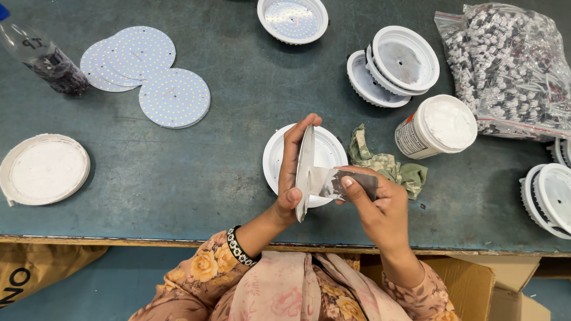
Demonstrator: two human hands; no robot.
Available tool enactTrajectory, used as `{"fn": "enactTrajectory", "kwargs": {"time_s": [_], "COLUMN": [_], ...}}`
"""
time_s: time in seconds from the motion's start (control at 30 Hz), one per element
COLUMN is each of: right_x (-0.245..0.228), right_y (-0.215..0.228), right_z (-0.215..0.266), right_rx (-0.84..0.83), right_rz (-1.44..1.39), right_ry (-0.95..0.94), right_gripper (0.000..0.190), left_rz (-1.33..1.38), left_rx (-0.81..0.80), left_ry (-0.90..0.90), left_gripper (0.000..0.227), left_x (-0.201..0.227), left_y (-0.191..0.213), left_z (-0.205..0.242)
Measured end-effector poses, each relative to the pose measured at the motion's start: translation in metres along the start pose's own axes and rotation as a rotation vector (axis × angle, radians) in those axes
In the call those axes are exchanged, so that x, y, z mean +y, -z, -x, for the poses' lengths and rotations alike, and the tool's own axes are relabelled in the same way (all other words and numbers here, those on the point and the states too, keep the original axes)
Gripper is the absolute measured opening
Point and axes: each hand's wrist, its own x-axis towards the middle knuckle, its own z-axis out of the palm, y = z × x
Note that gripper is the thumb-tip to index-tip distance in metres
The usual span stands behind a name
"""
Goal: The person applies white paste to the center of white plastic housings and attaches circular LED panels. They handle each unit one at a time, spreading the paste, placing the panel, and stacking the finished assemblies.
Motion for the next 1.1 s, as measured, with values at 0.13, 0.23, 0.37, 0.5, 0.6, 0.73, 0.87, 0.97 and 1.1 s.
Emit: {"fn": "enactTrajectory", "kwargs": {"time_s": [0.13, 0.23, 0.37, 0.5, 0.6, 0.73, 0.87, 0.97, 1.1], "right_x": [-0.002, -0.005, -0.011, -0.018, -0.023, -0.027, -0.026, -0.023, -0.025], "right_y": [-0.001, -0.002, -0.003, -0.005, -0.003, -0.003, -0.013, -0.020, -0.021], "right_z": [0.005, 0.008, 0.013, 0.018, 0.021, 0.019, 0.015, 0.020, 0.028], "right_rx": [-0.007, -0.002, -0.022, -0.155, -0.150, -0.060, -0.018, -0.048, -0.106], "right_rz": [-0.003, 0.109, 0.379, 0.495, 0.554, 0.502, 0.595, 0.650, 0.647], "right_ry": [0.010, 0.070, 0.297, 0.621, 0.644, 0.510, 0.652, 0.719, 0.732], "right_gripper": [0.028, 0.026, 0.020, 0.029, 0.035, 0.037, 0.037, 0.038, 0.040], "left_rz": [0.038, 0.049, 0.138, 0.414, 0.572, 0.643, 0.588, 0.635, 0.674], "left_rx": [0.006, 0.017, 0.055, 0.086, 0.104, 0.094, 0.158, 0.126, 0.161], "left_ry": [0.036, 0.038, 0.046, 0.153, 0.196, 0.206, 0.157, 0.171, 0.185], "left_gripper": [0.122, 0.122, 0.122, 0.117, 0.114, 0.110, 0.102, 0.105, 0.104], "left_x": [0.001, 0.002, 0.004, 0.011, 0.013, 0.013, 0.010, 0.008, 0.011], "left_y": [-0.001, -0.002, -0.005, -0.004, -0.004, -0.008, -0.011, -0.008, -0.004], "left_z": [0.001, 0.000, -0.002, -0.001, -0.002, -0.001, -0.001, 0.001, -0.003]}}
